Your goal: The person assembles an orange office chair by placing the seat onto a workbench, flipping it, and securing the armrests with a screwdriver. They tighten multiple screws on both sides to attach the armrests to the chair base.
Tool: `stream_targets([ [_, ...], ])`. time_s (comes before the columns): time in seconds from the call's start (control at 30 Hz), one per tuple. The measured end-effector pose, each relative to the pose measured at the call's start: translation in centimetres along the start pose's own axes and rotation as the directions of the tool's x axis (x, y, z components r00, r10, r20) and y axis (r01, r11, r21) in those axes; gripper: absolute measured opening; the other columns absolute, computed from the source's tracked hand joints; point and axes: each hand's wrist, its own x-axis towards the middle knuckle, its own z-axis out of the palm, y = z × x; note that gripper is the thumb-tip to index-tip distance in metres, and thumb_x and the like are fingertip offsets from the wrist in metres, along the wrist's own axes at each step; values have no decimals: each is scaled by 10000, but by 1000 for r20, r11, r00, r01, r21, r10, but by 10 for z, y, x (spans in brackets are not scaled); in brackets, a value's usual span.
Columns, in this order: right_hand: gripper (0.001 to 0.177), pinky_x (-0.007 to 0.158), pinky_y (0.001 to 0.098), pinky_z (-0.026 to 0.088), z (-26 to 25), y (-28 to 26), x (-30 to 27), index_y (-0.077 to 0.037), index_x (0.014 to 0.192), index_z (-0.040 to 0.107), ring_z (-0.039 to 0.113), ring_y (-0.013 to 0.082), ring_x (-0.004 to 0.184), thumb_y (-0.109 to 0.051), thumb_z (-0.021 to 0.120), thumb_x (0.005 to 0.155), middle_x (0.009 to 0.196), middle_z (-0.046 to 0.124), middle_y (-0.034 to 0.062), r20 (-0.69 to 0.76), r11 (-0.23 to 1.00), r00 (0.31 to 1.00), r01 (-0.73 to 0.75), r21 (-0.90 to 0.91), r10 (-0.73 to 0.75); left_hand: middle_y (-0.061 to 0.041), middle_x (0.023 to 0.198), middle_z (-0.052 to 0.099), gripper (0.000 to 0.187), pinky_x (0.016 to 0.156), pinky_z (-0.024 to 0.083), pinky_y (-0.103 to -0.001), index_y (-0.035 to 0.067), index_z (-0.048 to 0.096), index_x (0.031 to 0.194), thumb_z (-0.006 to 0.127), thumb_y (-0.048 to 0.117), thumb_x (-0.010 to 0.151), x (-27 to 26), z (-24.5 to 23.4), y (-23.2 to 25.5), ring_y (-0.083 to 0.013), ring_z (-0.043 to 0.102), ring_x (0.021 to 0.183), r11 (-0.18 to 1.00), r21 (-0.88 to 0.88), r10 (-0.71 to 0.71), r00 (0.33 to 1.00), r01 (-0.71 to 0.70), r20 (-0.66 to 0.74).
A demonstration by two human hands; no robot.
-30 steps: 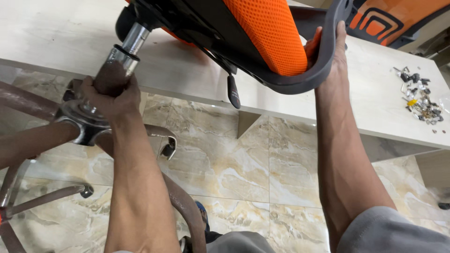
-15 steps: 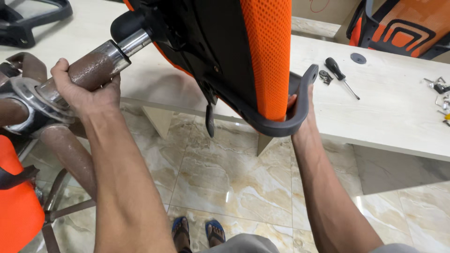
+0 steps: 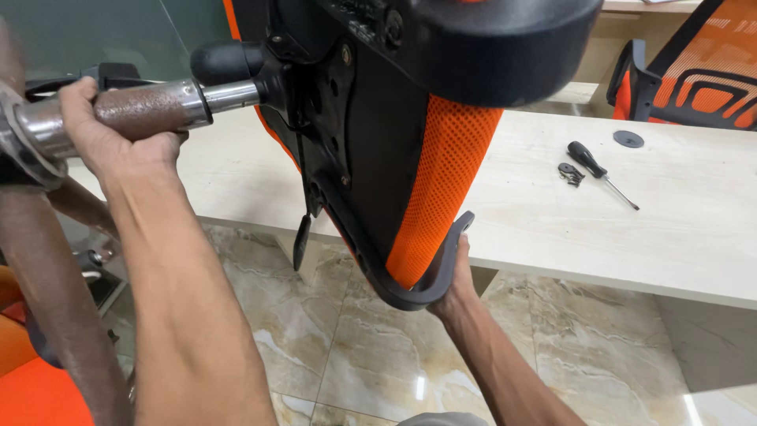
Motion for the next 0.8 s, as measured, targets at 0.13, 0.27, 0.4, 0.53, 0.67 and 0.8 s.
stream_targets([
  [0.13, 578, 952, 483, 573, 27, 21, -15, -90, 1364, 559, 694, 284, 1106, -488, 451, 959, 1312, 678, 129, -39, 992, 997, -63, 107, 67, -168, 1112, 606, 541, 959, 440, -733, 45, 578, 1078, 853, 200, 638, 37, 27, 6, -374, 594, 1071, 985, 167, 26, 996, -41, 87],
  [0.27, 546, 978, 485, 579, 53, 38, -6, -45, 1358, 563, 700, 296, 1120, -415, 435, 978, 1296, 689, 157, -20, 982, 997, -72, 172, 77, -181, 1176, 568, 574, 983, 439, -744, 58, 555, 1112, 857, 254, 664, 85, 58, 2, -385, 583, 1141, 947, 317, -5, 980, -60, 199],
  [0.4, 562, 962, 465, 585, 82, 68, 13, -34, 1354, 572, 713, 289, 1094, -431, 427, 983, 1269, 708, 167, -40, 974, 992, -107, 202, 117, -176, 1166, 591, 558, 983, 458, -725, 49, 573, 1113, 862, 235, 674, 132, 95, -19, -369, 601, 1124, 926, 372, -57, 953, -61, 299],
  [0.53, 546, 948, 459, 583, 104, 97, 39, -42, 1343, 584, 710, 292, 1076, -427, 434, 987, 1272, 693, 154, 143, 916, 974, -217, 337, 178, -171, 1155, 615, 542, 984, 476, -707, 40, 591, 1115, 867, 217, 683, 169, 139, -33, -353, 619, 1106, 916, 391, -84, 913, -87, 399],
  [0.67, 527, 944, 463, 595, 113, 110, 59, -34, 1361, 566, 713, 304, 1082, -408, 428, 1018, 1290, 686, 166, 178, 823, 954, -297, 484, 239, -166, 1144, 638, 526, 984, 494, -688, 31, 609, 1117, 872, 198, 693, 185, 172, -60, -338, 636, 1089, 910, 402, -118, 872, -96, 474],
  [0.8, 527, 915, 479, 615, 112, 97, 66, -42, 1377, 528, 704, 308, 1115, -396, 364, 1023, 1318, 663, 172, 146, 801, 962, -274, 532, 231, -161, 1134, 661, 510, 985, 512, -669, 22, 627, 1118, 877, 180, 702, 185, 202, -103, -322, 654, 1072, 907, 408, -134, 844, -106, 519],
])
